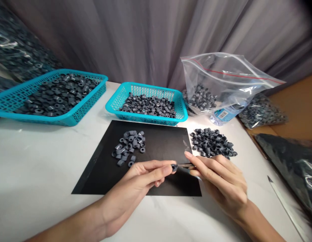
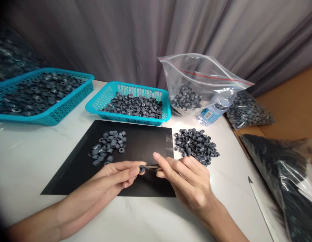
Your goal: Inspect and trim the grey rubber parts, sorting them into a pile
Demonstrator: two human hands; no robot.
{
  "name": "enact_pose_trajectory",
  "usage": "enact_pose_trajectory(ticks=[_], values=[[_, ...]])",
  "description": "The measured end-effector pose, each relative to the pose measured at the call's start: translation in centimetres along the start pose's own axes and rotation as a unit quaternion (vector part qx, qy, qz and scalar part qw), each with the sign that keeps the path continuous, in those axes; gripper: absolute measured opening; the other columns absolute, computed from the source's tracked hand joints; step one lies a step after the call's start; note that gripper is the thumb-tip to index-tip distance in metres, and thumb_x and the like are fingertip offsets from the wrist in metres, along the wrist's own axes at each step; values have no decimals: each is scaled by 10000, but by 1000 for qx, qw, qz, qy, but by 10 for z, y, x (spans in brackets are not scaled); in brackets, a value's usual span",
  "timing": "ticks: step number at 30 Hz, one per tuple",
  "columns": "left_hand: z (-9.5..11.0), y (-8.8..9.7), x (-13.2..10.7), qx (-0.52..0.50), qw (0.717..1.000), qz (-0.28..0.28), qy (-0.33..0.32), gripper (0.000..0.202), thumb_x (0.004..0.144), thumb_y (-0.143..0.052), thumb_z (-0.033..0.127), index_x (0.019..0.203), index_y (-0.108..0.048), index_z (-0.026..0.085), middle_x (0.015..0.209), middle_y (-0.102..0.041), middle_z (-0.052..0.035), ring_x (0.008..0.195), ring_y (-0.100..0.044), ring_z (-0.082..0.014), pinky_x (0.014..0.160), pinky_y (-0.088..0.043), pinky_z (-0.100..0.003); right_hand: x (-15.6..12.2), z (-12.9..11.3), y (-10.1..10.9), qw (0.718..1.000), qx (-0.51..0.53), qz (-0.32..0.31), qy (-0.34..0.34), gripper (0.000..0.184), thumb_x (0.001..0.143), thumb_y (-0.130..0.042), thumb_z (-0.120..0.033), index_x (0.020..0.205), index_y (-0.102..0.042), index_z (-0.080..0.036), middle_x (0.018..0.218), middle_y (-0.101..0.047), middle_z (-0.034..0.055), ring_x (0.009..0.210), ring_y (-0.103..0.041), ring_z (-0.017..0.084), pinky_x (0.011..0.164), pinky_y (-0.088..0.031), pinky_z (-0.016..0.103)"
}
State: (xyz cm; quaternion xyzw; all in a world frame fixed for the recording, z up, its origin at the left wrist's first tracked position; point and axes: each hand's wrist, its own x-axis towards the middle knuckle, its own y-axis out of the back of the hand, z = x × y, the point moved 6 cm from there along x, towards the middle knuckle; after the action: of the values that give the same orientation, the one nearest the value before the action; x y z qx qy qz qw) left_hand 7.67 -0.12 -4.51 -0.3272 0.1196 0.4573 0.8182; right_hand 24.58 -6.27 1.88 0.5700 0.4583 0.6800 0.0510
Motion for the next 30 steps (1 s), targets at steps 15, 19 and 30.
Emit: enact_pose_trajectory(ticks=[15, 19, 30], values=[[-1, -2, 0, -3, 1000, -11, -3, 238, 751, -826, 369, 964, -812, 265, 884, -687, 4, 810, -486, -111, 809, -387, -239, -3, -5, -4, 999, -41, -18, 32, 581, 944, -643, -94, 1488, -439, -108, 1027, -768, 116, 765, -618, 167, 646, -430, 316], [-3, -1, -1, -15, 1000, -14, -1, 214, 771, -814, 359, 961, -809, 261, 891, -686, 7, 812, -489, -106, 822, -393, -234, -3, -6, -4, 998, -44, -17, 35, 585, 945, -641, -92, 1491, -432, -109, 1024, -771, 109, 756, -614, 164, 644, -430, 316], [0, -8, -4, -30, 999, -36, 15, 180, 784, -805, 361, 925, -810, 249, 841, -688, 14, 771, -460, -94, 814, -377, -226, -3, -7, 0, 998, -50, -4, 35, 566, 939, -647, -92, 1474, -463, -115, 996, -779, 98, 719, -614, 158, 641, -433, 315]])
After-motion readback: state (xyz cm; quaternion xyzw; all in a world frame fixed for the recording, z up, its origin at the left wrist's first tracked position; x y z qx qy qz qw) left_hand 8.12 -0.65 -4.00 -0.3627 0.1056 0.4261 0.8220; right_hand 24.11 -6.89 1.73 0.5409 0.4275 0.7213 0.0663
